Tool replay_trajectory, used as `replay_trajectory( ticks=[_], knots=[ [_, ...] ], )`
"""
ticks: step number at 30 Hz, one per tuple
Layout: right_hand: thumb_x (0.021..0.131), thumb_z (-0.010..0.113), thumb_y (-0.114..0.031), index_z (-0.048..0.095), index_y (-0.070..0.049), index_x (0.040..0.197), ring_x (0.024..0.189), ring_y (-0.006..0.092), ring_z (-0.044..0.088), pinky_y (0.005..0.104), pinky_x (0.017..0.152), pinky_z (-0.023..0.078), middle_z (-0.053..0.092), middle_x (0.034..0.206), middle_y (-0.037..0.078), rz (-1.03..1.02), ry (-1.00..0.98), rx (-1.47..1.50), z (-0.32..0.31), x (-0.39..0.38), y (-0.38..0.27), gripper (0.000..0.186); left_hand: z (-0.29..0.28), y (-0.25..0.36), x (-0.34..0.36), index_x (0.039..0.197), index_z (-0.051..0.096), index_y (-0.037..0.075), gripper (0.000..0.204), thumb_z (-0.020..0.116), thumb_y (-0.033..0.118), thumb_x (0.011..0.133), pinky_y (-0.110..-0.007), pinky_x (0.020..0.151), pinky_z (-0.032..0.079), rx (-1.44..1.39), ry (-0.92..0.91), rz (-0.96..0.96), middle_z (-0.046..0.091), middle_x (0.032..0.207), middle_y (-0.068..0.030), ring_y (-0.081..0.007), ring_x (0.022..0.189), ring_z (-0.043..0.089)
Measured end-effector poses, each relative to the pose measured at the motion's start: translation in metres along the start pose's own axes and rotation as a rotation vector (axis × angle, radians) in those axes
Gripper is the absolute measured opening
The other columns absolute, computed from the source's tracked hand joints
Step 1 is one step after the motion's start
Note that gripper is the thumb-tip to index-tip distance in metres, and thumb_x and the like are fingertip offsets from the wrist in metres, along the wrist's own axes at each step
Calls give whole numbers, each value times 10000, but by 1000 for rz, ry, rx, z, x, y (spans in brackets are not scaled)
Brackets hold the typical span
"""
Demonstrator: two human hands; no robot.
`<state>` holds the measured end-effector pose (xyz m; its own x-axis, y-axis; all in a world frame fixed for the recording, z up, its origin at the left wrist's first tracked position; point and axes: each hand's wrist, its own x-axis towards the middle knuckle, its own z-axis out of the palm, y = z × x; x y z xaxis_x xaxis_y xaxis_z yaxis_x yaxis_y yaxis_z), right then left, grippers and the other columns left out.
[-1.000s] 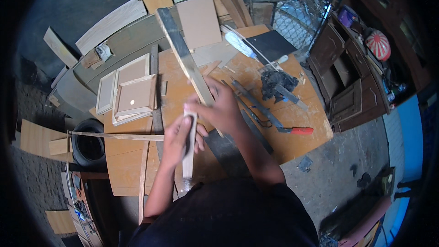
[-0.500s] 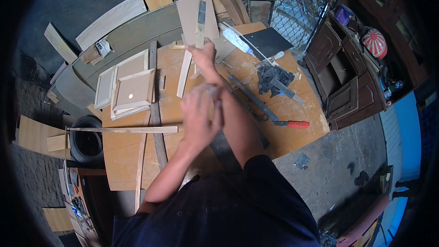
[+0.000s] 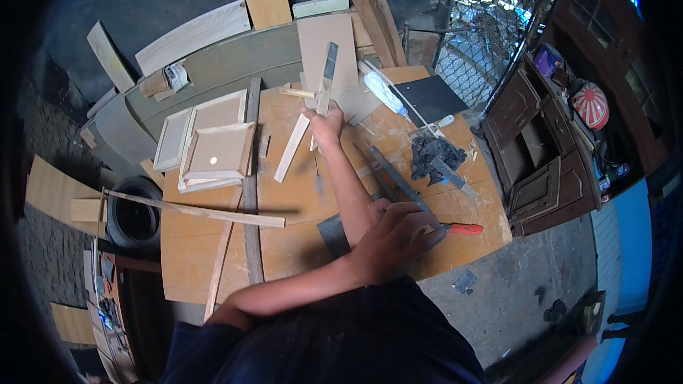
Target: Measure and assemble a wooden picture frame using a file and ruler.
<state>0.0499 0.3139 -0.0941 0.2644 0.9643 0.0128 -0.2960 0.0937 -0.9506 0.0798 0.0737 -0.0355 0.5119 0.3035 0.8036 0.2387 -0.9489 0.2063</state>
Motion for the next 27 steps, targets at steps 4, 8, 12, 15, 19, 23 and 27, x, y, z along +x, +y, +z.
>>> replay_trajectory(
  ticks=[4, 8, 12, 15, 19, 23, 27],
  knots=[
    [769, 826, -74, 590, 1, 1107, 680, 115, 598, 256, 505, 436, 654, 866, 54, -5, 42, 10, -8, 6, -5, 420, -15, -5, -22, 1200, 652, 130, 456, 725, 148, 751, -437, 981, 371, -180, -115, -95, 542, 1272, -81, -297, 1200, 491],
    [770, 832, -80, 582, -13, 1130, 675, 99, 582, 241, 503, 423, 650, 871, 44, 26, 61, 66, -28, 12, -3, 444, -20, -16, -56, 1232, 648, 129, 483, 747, 154, 760, -427, 1001, 365, -338, -113, -232, 530, 1296, -106, -325, 1211, 477],
    [775, 831, -87, 575, -38, 1155, 648, 78, 565, 218, 493, 399, 644, 853, 39, 58, 67, 49, -44, 9, 1, 461, -40, -9, -75, 1243, 630, 107, 521, 804, 211, 764, -455, 989, 357, -274, -187, -168, 539, 1258, -111, -335, 1198, 481],
    [777, 832, -90, 579, -39, 1145, 647, 77, 564, 217, 488, 394, 645, 854, 32, 104, 95, 121, -71, 14, 1, 450, -59, -17, -82, 1242, 617, 87, 571, 840, 249, 742, -457, 961, 351, -208, -145, -384, 542, 1233, -122, -326, 1164, 493],
    [766, 834, -88, 591, -62, 1107, 648, 82, 571, 231, 493, 401, 649, 852, 23, 112, 100, 74, -83, -7, -6, 419, -73, -42, -90, 1150, 609, 54, 519, 863, 187, 717, -440, 927, 387, -19, 92, -706, 558, 1137, -168, -335, 1079, 516],
    [764, 830, -96, 600, -77, 1089, 653, 85, 572, 258, 528, 426, 640, 855, 4, 131, 98, 125, -69, -30, -12, 399, -89, -76, -94, 1147, 596, 24, 448, 812, 119, 766, -455, 954, 420, 155, 107, -757, 530, 1176, -188, -358, 1116, 516],
    [792, 798, -62, 600, -70, 1110, 629, 58, 542, 216, 495, 395, 633, 848, -6, 167, 46, 156, -67, -68, -36, 374, -100, -93, -86, 1241, 541, 9, 514, 787, 135, 809, -443, 994, 416, 327, 33, -748, 538, 1222, -202, -343, 1161, 525]
  ],
)
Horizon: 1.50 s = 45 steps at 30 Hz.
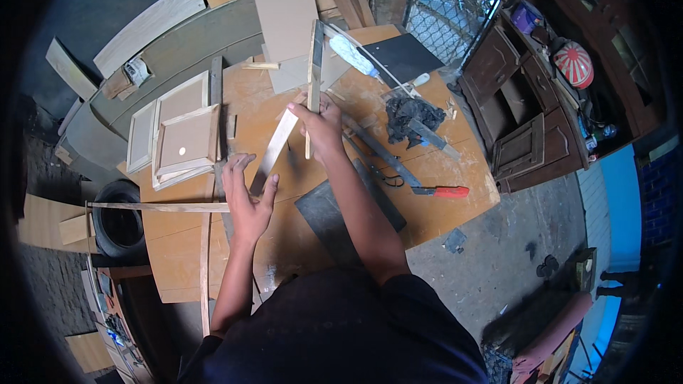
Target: Measure and assemble a wooden picture frame using a file and ruler.
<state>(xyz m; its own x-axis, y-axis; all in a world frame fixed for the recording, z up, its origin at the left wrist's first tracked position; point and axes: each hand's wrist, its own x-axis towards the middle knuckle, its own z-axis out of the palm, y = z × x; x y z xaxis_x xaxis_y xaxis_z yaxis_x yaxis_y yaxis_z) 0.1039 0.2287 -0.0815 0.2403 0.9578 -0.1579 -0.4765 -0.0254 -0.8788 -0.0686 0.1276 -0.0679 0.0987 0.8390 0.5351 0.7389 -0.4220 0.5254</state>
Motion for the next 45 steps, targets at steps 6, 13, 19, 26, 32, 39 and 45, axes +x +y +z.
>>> replay_trajectory(
  ticks=[6, 13, 19, 26, 32, 39, 45],
  knots=[
    [829, 740, -5, 575, -23, 1217, 564, 32, 498, 188, 456, 350, 626, 827, 7, -6, -101, 103, -8, -65, -21, 422, -17, 11, -10, 1299, 530, 7, 557, 792, 177, 837, -346, 719, 544, -374, -288, -247, 675, 1085, -192, -269, 900, 693],
    [831, 711, 19, 560, -9, 1241, 525, 37, 473, 191, 456, 353, 627, 821, 36, -71, -114, 211, -23, -115, -49, 438, -59, 22, -27, 1139, 641, -5, 299, 748, 99, 880, -278, 589, 525, -517, -447, -278, 722, 771, -106, -141, 643, 688],
    [883, 646, -13, 496, 16, 1305, 472, 37, 420, 199, 474, 349, 547, 765, 11, -203, -156, 326, -50, -120, -55, 448, -103, 25, -23, 1032, 722, -23, 221, 779, 43, 829, -258, 644, 532, -465, -251, -264, 741, 817, -104, -127, 678, 700],
    [823, 645, 17, 488, 45, 1286, 440, 50, 406, 201, 429, 382, 581, 783, 39, -295, -129, 365, -66, -127, -54, 490, -128, 27, -24, 1023, 707, -60, 210, 759, -28, 822, -257, 684, 536, -609, -40, -218, 726, 811, -111, -147, 728, 714],
    [804, 664, 20, 536, 22, 1240, 440, 38, 419, 189, 404, 346, 527, 674, -4, -274, -76, 211, -64, -140, -59, 454, -134, 30, -21, 1114, 655, -84, 274, 730, -37, 854, -271, 697, 549, -752, -11, -241, 721, 823, -125, -166, 736, 716],
    [774, 678, 35, 569, -10, 1217, 458, 46, 451, 181, 422, 373, 531, 661, -11, -236, -29, 85, -71, -153, -66, 459, -128, 38, -18, 1151, 635, -81, 302, 717, -48, 863, -261, 697, 539, -792, 18, -274, 716, 828, -111, -145, 737, 700],
    [751, 717, 40, 583, -18, 1210, 483, 57, 497, 187, 431, 371, 630, 712, 29, -159, 20, -118, -95, -158, -51, 482, -103, 22, -30, 1100, 666, -25, 328, 806, 49, 813, -250, 628, 505, -605, 0, -311, 702, 769, -66, -112, 663, 652]
  ],
)
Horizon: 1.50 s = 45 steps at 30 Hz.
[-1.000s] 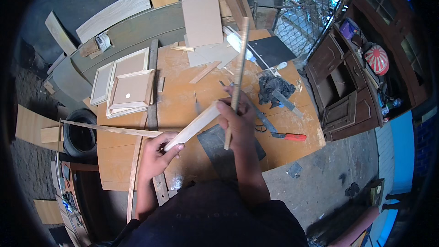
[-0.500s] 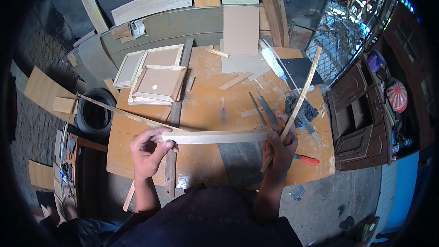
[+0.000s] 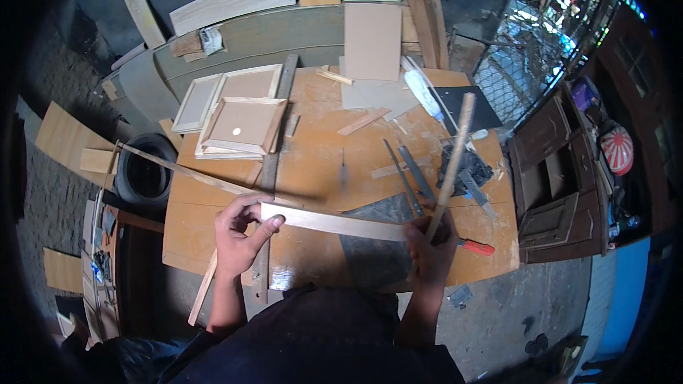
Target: Measure and assemble a wooden picture frame using a file and ruler.
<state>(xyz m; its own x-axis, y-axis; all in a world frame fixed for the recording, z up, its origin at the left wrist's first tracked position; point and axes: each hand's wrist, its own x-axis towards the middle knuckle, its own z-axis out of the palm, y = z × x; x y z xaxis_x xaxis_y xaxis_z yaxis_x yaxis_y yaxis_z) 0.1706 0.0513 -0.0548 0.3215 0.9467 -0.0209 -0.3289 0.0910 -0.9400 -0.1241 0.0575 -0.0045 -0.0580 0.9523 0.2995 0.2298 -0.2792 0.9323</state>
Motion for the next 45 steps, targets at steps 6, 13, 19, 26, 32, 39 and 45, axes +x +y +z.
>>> replay_trajectory(
  ticks=[6, 13, 19, 26, 32, 39, 45],
  knots=[
    [749, 763, 18, 597, -28, 1195, 531, 61, 544, 203, 442, 381, 687, 763, 52, 149, -1, -190, -14, -17, 27, 478, 26, -36, -21, 973, 677, 14, 451, 914, 287, 704, -277, 513, 446, 415, -32, -164, 589, 634, -57, -121, 531, 520],
    [768, 767, 10, 594, -20, 1192, 564, 54, 543, 195, 467, 386, 681, 789, 35, 162, 96, -263, -29, -5, 36, 460, 32, -46, -14, 1074, 698, 2, 291, 779, 181, 859, -289, 555, 490, 330, -227, -121, 676, 778, -128, -167, 591, 625],
    [773, 767, 24, 595, -25, 1197, 547, 44, 507, 192, 469, 377, 671, 807, 34, 162, 159, -175, -43, 25, 47, 460, 41, -66, 9, 1156, 677, 29, 274, 719, 121, 901, -293, 579, 500, 242, -434, -324, 676, 770, -112, -152, 593, 630],
    [814, 762, -11, 606, -32, 1173, 538, 40, 489, 204, 460, 353, 636, 782, 15, 204, 164, -260, -38, 55, 78, 393, 53, -92, 40, 1146, 675, 18, 390, 800, 65, 779, -352, 697, 556, 472, -433, -141, 712, 977, -169, -274, 729, 698],
    [818, 788, -100, 618, -37, 1201, 659, 64, 572, 218, 489, 431, 672, 863, 25, 285, 115, -446, -41, 72, 114, 424, 55, -131, 75, 1039, 733, 12, 308, 808, 46, 742, -352, 754, 557, 492, -484, -206, 701, 1042, -151, -297, 822, 702],
    [836, 777, -104, 623, -12, 1170, 616, 45, 535, 219, 458, 409, 673, 870, 26, 257, 144, -548, -55, 79, 142, 379, 37, -198, 116, 993, 778, 112, 305, 828, 63, 697, -364, 824, 537, 536, -539, -374, 713, 956, -106, -286, 868, 689],
    [849, 767, -112, 633, -12, 1114, 562, 59, 534, 242, 464, 425, 644, 773, 10, 216, 221, -561, -67, 78, 132, 313, 12, -245, 129, 999, 769, 87, 403, 895, 104, 617, -369, 812, 539, 808, -539, -321, 717, 973, -98, -276, 883, 691]
  ],
)
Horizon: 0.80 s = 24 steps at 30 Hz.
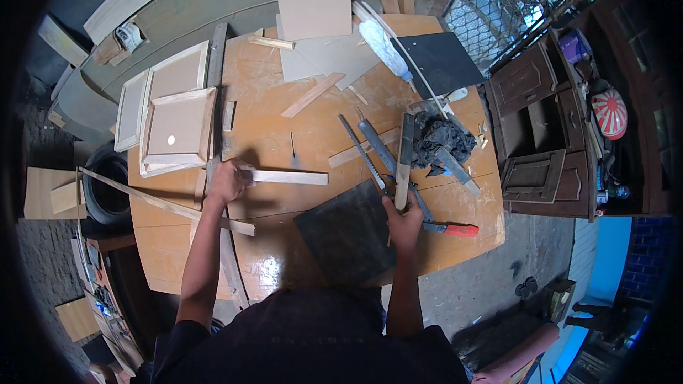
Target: Measure and assemble a wooden picture frame using a file and ruler.
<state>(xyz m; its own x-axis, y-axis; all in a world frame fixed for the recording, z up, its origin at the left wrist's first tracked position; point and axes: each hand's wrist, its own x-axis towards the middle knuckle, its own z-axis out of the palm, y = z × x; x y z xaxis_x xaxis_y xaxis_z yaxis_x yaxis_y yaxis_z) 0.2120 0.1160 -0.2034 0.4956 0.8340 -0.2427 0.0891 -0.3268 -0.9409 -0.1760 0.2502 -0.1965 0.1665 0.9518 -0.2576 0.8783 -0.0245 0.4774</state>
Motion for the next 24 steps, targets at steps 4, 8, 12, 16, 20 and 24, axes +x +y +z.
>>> replay_trajectory(
  ticks=[4, 8, 12, 16, 20, 24],
  knots=[
    [856, 760, -94, 614, 4, 1177, 584, 43, 531, 213, 452, 391, 650, 800, 4, 9, 11, 12, -12, 3, 5, 366, -6, 51, 20, 1097, 742, 134, 395, 820, 244, 725, -410, 894, 542, 255, -38, 55, 719, 1044, -117, -307, 985, 689],
    [845, 765, -98, 632, -4, 1054, 525, 50, 498, 240, 456, 400, 617, 728, 5, -16, 104, 61, -12, -5, -17, 265, 43, 132, 59, 1124, 719, 139, 369, 729, 357, 826, -436, 899, 540, 152, -163, 207, 715, 1054, -132, -322, 990, 688],
    [847, 766, -103, 630, 0, 1061, 517, 52, 505, 243, 456, 401, 611, 714, 6, -61, 107, 105, -11, -15, -18, 274, 93, 181, 75, 1072, 717, 135, 313, 715, 336, 831, -454, 916, 533, 258, -107, 308, 708, 1086, -159, -341, 1032, 677],
    [844, 774, -117, 635, -1, 1095, 528, 66, 527, 252, 462, 416, 617, 729, 20, -7, 86, 67, -17, -33, 2, 309, 105, 190, 84, 1059, 704, 70, 313, 700, 254, 807, -466, 930, 524, 125, -217, 165, 699, 1112, -187, -350, 1086, 658],
    [835, 783, -121, 638, -2, 1139, 553, 71, 536, 274, 496, 445, 626, 751, 29, 9, 97, 52, -20, -48, 33, 357, 98, 172, 94, 1094, 693, 58, 340, 711, 217, 794, -441, 980, 502, 107, -244, 155, 684, 1139, -210, -358, 1121, 640],
    [835, 782, -115, 638, -3, 1153, 558, 73, 535, 269, 505, 448, 627, 752, 25, -18, 99, -9, -21, -45, 50, 367, 92, 187, 75, 1144, 675, 74, 369, 700, 207, 800, -428, 994, 495, 218, -249, 127, 668, 1182, -206, -359, 1148, 626]
  ],
)
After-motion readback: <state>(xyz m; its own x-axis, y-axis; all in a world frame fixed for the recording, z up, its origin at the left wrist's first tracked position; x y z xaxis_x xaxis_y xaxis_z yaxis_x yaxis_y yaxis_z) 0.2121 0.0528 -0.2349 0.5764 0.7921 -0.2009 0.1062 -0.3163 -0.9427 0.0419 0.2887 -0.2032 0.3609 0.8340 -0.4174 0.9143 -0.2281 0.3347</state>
